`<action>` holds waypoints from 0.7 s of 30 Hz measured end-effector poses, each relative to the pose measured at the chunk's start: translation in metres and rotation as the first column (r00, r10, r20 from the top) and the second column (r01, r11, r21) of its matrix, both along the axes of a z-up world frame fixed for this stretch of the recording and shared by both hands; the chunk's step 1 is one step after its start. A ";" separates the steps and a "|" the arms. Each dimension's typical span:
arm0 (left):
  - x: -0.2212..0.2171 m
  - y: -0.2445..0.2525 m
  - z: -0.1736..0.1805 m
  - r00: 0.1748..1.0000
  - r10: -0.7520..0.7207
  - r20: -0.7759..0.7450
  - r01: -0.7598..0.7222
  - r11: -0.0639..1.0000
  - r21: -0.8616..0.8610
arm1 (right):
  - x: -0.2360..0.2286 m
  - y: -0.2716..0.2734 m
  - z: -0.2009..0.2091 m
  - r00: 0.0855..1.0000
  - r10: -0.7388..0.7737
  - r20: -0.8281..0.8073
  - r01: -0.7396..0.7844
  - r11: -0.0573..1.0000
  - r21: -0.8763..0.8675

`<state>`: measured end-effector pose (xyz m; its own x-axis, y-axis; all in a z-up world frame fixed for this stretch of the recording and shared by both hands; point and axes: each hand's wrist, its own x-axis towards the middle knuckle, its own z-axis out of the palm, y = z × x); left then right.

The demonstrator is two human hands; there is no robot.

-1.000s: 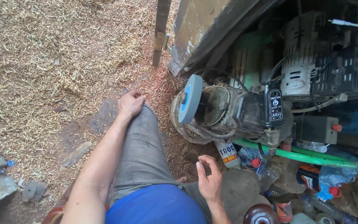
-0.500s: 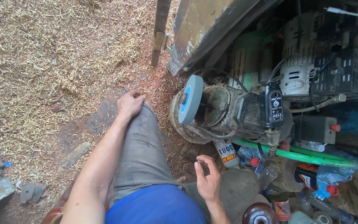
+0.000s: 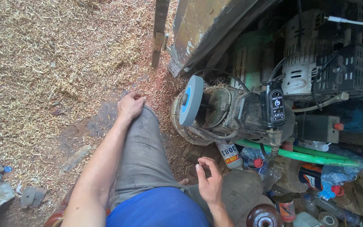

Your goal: The person crouches by a bench grinder, holds its power plug and an inline switch, and connects the plug to the cord. They press the switch, rest a hand on the grinding wheel, and wait beside the machine as it runs.

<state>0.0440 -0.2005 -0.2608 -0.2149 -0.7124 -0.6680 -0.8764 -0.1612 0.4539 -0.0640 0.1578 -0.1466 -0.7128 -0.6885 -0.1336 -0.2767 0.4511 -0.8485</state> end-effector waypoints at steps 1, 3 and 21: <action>0.000 0.000 -0.001 1.000 0.002 -0.004 -0.002 1.000 -0.010 | 0.000 0.000 0.000 1.000 0.002 0.000 -0.002 1.000 -0.003; 0.001 0.000 -0.003 1.000 0.002 -0.009 -0.002 1.000 -0.019 | 0.000 0.000 0.000 1.000 0.003 -0.003 -0.003 1.000 -0.003; 0.002 0.000 -0.010 0.999 0.004 -0.041 -0.006 0.998 -0.056 | 0.001 0.001 -0.002 1.000 0.002 0.008 -0.002 1.000 -0.003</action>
